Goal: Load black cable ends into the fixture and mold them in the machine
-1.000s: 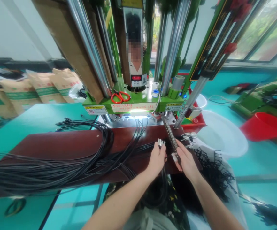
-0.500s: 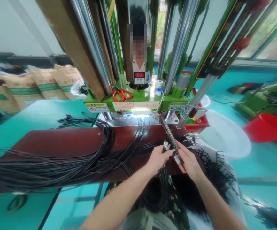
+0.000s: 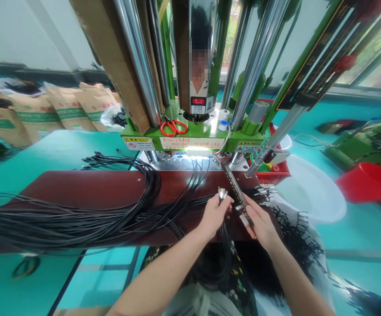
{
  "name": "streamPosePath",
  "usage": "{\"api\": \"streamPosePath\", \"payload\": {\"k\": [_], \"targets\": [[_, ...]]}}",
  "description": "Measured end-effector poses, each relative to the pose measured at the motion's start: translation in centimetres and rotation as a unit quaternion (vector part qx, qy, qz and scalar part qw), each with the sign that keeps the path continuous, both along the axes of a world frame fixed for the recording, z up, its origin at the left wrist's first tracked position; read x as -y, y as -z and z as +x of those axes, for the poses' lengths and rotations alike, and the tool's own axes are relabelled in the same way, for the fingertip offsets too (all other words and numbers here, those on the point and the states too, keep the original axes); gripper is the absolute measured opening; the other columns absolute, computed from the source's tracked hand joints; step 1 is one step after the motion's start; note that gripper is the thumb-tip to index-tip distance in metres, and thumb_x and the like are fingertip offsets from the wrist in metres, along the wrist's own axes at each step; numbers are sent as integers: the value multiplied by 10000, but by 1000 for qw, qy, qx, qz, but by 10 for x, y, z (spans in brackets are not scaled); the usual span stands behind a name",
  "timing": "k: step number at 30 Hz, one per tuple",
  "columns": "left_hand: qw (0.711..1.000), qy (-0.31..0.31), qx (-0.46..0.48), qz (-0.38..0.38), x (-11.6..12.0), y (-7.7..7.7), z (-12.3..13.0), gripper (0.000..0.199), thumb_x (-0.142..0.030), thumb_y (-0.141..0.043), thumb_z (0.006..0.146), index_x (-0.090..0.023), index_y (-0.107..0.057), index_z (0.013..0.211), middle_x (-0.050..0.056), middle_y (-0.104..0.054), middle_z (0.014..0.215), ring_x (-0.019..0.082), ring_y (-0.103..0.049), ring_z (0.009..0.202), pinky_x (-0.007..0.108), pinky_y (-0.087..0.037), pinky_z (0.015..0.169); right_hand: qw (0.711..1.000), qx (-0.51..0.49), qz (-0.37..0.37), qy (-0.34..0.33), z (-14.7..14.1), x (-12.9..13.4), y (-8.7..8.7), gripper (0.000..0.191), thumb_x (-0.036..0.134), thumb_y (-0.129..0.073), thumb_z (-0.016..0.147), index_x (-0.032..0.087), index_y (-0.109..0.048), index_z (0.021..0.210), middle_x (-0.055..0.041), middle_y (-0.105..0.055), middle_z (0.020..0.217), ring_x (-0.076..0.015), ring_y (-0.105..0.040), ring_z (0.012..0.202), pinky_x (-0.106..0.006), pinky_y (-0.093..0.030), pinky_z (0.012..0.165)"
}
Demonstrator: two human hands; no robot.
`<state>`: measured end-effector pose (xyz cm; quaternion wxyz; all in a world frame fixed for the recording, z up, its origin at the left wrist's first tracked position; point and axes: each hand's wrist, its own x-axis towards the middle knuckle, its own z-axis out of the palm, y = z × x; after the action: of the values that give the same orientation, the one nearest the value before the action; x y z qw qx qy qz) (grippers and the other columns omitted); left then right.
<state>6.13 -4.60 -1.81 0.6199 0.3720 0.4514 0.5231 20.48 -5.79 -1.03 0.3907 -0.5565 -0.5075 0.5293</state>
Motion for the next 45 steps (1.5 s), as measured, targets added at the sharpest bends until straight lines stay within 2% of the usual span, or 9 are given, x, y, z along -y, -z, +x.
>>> {"api": "streamPosePath", "payload": {"k": [3,10,15,22,27,31,34,38,45], "targets": [[995,-53,81,-37,-2,-6,-6,284,-470,-473,769,-192,-415,787,-106,-310,445,38,-278,350,150,-252,349,999,-29,-9,9,3,-3,1,603,460,-479,796,170,-373,1314,62,-460,415,-54,-335,259,-152,-215,254],[995,70,31,-58,-1,-1,-2,285,-417,-557,713,-195,-380,695,-107,-342,403,32,-259,315,152,-210,321,1000,-14,-11,-9,0,-1,0,572,439,-503,781,152,-441,1272,43,-492,448,-45,-324,260,-157,-229,241],[996,66,10,-52,-1,-1,-1,337,-426,-628,647,-169,-413,613,-85,-367,395,31,-300,325,160,-237,337,999,15,-2,-38,4,0,1,557,430,-481,801,141,-439,1275,42,-484,458,-52,-338,274,-171,-253,253],[998,29,2,-56,3,3,-2,326,-398,-644,635,-166,-417,602,-86,-361,406,26,-288,332,163,-223,341,989,82,13,-121,6,-2,5,595,465,-445,818,169,-365,1327,53,-465,422,-60,-368,296,-171,-316,286],[999,-38,-8,-16,0,2,-4,316,-454,-525,735,-144,-494,679,-36,-452,517,56,-409,439,168,-322,401,998,35,9,-49,3,0,1,551,433,-469,815,152,-424,1287,27,-519,471,-51,-334,278,-172,-251,266],[992,-113,58,-21,-1,2,-7,299,-500,-428,788,-201,-409,801,-105,-304,464,35,-262,347,144,-216,334,1000,0,-15,-15,1,0,-4,555,425,-493,801,158,-426,1284,36,-490,433,-53,-320,268,-164,-217,257],[995,-80,52,-28,-1,3,-9,296,-494,-452,777,-214,-356,775,-119,-303,452,27,-232,324,139,-187,328,999,0,-31,-19,2,-1,-5,556,425,-512,787,164,-443,1273,37,-487,429,-54,-318,267,-163,-209,253],[999,-15,0,-40,-1,5,-11,325,-450,-605,672,-166,-447,679,-96,-336,425,23,-271,344,159,-206,353,999,7,-20,-50,4,-1,-4,540,420,-496,795,149,-457,1261,16,-524,463,-49,-324,269,-168,-209,262],[998,-32,-16,-57,-1,4,-13,327,-431,-671,598,-140,-524,610,-70,-385,415,31,-311,374,172,-216,382,996,22,-20,-81,8,-2,-4,517,407,-477,808,141,-470,1250,22,-511,457,-35,-311,276,-161,-195,278]]}}
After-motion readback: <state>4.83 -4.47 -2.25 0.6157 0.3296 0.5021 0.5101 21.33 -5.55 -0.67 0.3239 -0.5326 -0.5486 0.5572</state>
